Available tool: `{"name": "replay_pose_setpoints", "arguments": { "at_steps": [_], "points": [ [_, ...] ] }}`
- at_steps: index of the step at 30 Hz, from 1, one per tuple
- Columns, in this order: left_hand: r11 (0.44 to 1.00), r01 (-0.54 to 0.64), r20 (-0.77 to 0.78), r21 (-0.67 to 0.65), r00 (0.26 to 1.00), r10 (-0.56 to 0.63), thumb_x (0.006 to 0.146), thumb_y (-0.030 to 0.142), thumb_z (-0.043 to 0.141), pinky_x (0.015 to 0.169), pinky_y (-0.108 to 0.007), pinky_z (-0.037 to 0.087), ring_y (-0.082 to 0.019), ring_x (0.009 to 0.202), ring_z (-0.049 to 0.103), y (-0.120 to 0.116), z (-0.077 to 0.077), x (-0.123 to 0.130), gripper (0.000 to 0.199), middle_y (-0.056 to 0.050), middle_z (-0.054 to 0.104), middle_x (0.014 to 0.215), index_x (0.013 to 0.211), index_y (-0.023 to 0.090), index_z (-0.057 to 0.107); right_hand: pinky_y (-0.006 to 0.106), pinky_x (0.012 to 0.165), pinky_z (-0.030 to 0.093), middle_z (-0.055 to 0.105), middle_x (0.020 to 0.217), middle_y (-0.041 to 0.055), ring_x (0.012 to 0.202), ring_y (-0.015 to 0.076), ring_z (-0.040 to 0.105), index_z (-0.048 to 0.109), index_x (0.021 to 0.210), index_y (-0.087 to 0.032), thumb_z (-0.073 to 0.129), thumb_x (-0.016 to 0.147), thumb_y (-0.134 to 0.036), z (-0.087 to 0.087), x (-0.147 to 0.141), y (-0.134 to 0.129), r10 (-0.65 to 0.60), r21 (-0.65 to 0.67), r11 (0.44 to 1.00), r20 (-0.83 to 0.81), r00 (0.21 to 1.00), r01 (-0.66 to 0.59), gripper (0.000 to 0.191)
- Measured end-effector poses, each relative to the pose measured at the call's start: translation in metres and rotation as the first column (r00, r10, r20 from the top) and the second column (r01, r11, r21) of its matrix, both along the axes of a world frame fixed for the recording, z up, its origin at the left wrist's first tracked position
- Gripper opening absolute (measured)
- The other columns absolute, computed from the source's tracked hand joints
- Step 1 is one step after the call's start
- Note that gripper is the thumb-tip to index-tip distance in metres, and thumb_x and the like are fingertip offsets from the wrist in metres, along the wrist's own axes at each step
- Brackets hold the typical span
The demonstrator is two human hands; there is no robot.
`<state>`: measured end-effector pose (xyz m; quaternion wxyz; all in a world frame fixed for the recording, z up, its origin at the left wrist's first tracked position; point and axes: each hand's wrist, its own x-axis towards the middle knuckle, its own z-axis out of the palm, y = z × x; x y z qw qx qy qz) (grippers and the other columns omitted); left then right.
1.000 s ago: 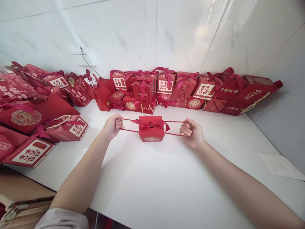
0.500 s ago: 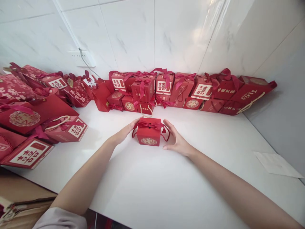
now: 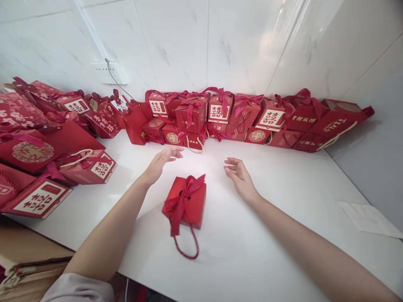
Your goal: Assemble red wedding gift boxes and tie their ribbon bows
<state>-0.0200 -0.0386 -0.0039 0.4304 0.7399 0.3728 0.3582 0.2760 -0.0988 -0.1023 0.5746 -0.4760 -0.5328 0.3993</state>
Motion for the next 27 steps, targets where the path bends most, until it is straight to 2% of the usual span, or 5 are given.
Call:
{"name": "replay_pose_setpoints", "arguments": {
  "at_steps": [5, 8, 11, 22, 27],
  "points": [
    [0.808, 0.562, -0.246, -0.18, 0.769, -0.59, 0.061, 0.074, 0.07, 0.119, -0.05, 0.021, -0.034, 0.147, 0.021, -0.022, 0.033, -0.006, 0.109, -0.01, 0.024, 0.16, 0.152, 0.032, 0.027, 0.044, 0.09, 0.047, 0.055, 0.127, 0.0097, 0.104, 0.0237, 0.057, 0.049, 0.119, -0.027, 0.062, 0.088, -0.047, 0.002, -0.001, -0.003, 0.034, -0.013, 0.999, 0.009, 0.999, -0.034, 0.039],
    [0.757, 0.615, -0.382, -0.222, 0.659, -0.648, 0.047, 0.054, 0.089, 0.12, -0.048, 0.02, -0.035, 0.149, 0.013, -0.034, 0.04, -0.003, 0.138, -0.008, 0.009, 0.164, 0.155, 0.035, 0.006, 0.044, 0.09, 0.046, 0.055, 0.126, 0.0095, 0.104, 0.0239, 0.057, 0.049, 0.119, -0.027, 0.061, 0.089, -0.047, 0.001, 0.0, -0.003, 0.038, -0.02, 0.999, 0.005, 0.999, -0.038, 0.038],
    [0.786, 0.539, -0.39, -0.302, 0.683, -0.618, 0.055, 0.041, 0.088, 0.112, -0.044, 0.037, -0.032, 0.139, 0.04, -0.043, 0.036, 0.006, 0.133, -0.011, 0.034, 0.155, 0.156, 0.033, 0.002, 0.044, 0.09, 0.046, 0.055, 0.124, 0.0091, 0.101, 0.0233, 0.059, 0.049, 0.119, -0.027, 0.062, 0.088, -0.048, 0.001, 0.0, -0.003, 0.045, -0.021, 0.999, 0.002, 0.999, -0.045, 0.04],
    [0.985, 0.088, -0.256, 0.147, 0.965, -0.048, 0.082, 0.026, 0.058, 0.114, -0.052, 0.031, -0.03, 0.144, 0.03, -0.016, 0.01, 0.006, 0.076, -0.009, 0.033, 0.156, 0.151, 0.032, 0.027, 0.039, 0.094, 0.047, 0.062, 0.121, 0.0059, 0.103, 0.0209, 0.062, 0.054, 0.117, -0.028, 0.065, 0.087, -0.05, 0.008, -0.002, -0.005, 0.133, -0.024, 0.991, -0.063, 0.989, -0.135, 0.04],
    [0.945, -0.328, -0.109, 0.008, 0.939, 0.327, 0.084, 0.039, 0.057, 0.101, -0.051, 0.042, -0.029, 0.112, 0.061, 0.002, 0.002, -0.004, 0.048, -0.013, 0.062, 0.124, 0.128, 0.021, 0.055, 0.034, 0.069, 0.05, 0.075, 0.085, 0.008, 0.074, 0.0211, 0.068, 0.066, 0.089, -0.02, 0.053, 0.092, -0.059, 0.018, 0.006, -0.007, 0.391, -0.152, 0.904, -0.085, 0.916, -0.4, 0.041]
  ]
}}
